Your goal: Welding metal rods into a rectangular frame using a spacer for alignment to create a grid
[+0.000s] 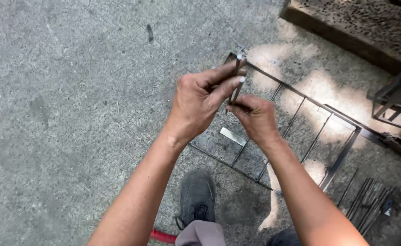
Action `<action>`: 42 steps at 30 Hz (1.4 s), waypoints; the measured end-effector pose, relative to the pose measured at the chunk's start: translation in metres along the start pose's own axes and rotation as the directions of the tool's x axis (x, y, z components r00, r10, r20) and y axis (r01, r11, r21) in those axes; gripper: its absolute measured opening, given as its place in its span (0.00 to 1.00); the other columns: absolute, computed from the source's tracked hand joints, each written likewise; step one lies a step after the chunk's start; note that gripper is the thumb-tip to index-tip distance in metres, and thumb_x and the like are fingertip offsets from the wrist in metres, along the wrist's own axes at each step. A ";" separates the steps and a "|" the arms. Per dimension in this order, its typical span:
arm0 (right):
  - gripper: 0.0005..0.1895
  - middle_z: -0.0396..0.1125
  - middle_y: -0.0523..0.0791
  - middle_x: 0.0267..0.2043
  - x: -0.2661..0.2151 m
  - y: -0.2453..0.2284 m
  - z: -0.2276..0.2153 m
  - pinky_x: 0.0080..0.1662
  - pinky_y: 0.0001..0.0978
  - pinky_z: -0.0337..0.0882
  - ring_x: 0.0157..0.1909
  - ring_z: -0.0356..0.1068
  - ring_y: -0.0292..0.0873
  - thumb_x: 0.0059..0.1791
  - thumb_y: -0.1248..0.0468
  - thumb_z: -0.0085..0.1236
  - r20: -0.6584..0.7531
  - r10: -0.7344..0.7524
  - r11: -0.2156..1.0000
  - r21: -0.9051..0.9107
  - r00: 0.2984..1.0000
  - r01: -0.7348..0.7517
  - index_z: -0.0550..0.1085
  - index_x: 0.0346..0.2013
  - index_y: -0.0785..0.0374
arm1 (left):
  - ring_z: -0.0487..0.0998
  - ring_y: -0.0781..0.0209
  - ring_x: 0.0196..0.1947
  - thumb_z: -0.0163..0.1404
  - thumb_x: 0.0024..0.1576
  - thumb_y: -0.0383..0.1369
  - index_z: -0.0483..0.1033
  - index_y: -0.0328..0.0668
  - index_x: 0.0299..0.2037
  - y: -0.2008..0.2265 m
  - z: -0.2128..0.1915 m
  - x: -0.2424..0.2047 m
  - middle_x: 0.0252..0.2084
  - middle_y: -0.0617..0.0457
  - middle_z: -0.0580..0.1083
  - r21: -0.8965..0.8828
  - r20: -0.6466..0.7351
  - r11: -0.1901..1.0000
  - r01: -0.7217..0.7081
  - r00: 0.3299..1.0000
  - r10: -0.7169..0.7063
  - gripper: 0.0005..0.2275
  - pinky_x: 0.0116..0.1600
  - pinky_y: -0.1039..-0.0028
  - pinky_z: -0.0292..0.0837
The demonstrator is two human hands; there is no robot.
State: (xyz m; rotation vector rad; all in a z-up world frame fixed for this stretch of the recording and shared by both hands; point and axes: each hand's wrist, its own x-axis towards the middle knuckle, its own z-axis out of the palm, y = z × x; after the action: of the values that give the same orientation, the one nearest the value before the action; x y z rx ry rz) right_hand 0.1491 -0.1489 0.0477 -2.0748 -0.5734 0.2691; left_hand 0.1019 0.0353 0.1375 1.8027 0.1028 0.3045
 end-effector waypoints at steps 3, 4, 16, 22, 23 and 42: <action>0.10 0.78 0.38 0.34 -0.008 0.028 0.016 0.32 0.26 0.72 0.27 0.70 0.31 0.45 0.69 0.68 0.005 0.064 0.997 -0.044 0.998 -0.064 0.83 0.39 0.53 | 0.77 0.77 0.22 0.58 0.57 0.27 0.81 0.51 0.50 -0.014 0.009 -0.005 0.39 0.56 0.85 0.016 0.041 0.998 0.067 0.997 -0.068 0.12 0.25 0.87 0.74; 0.10 0.78 0.38 0.34 -0.005 0.030 0.015 0.32 0.26 0.72 0.27 0.70 0.31 0.45 0.69 0.68 0.007 0.066 0.997 -0.046 0.998 -0.065 0.83 0.39 0.53 | 0.77 0.77 0.22 0.58 0.57 0.27 0.81 0.51 0.50 -0.014 0.010 -0.004 0.39 0.56 0.85 0.014 0.040 0.997 0.070 0.997 -0.070 0.12 0.25 0.87 0.74; 0.07 0.80 0.39 0.38 -0.010 0.034 0.019 0.36 0.25 0.79 0.32 0.77 0.34 0.46 0.67 0.66 0.018 -0.026 0.998 -0.064 0.999 0.027 0.82 0.38 0.52 | 0.80 0.71 0.31 0.60 0.56 0.24 0.80 0.47 0.52 0.003 0.007 -0.019 0.40 0.53 0.82 0.024 0.042 0.993 -0.115 0.993 0.114 0.14 0.36 0.84 0.81; 0.03 0.77 0.39 0.29 -0.016 0.041 0.019 0.28 0.29 0.71 0.24 0.69 0.33 0.46 0.68 0.67 -0.026 -0.008 0.993 -0.118 1.000 0.005 0.82 0.33 0.57 | 0.86 0.67 0.29 0.60 0.55 0.25 0.82 0.44 0.46 0.004 0.014 -0.022 0.41 0.50 0.84 0.025 0.036 0.996 -0.082 0.996 0.081 0.10 0.31 0.83 0.82; 0.03 0.76 0.38 0.26 -0.017 0.046 0.021 0.27 0.27 0.71 0.22 0.68 0.33 0.46 0.68 0.66 -0.027 -0.028 0.993 -0.118 0.999 0.024 0.81 0.30 0.56 | 0.86 0.68 0.30 0.60 0.55 0.26 0.82 0.45 0.46 0.005 0.014 -0.022 0.41 0.52 0.84 0.019 0.052 0.997 -0.079 0.996 0.078 0.10 0.31 0.83 0.82; 0.08 0.74 0.38 0.22 -0.026 0.050 0.026 0.25 0.25 0.72 0.19 0.66 0.33 0.48 0.68 0.65 0.065 -0.046 0.986 -0.159 0.997 0.056 0.78 0.24 0.56 | 0.85 0.68 0.30 0.60 0.55 0.28 0.83 0.47 0.45 0.004 0.003 -0.041 0.41 0.53 0.84 -0.026 0.129 0.996 -0.087 0.988 0.089 0.09 0.31 0.82 0.82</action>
State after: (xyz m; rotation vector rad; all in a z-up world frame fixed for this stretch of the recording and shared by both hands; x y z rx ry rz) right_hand 0.1306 -0.1653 -0.0098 -2.2094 -0.7040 0.2647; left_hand 0.0631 0.0217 0.1349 1.8048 -0.0719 0.2489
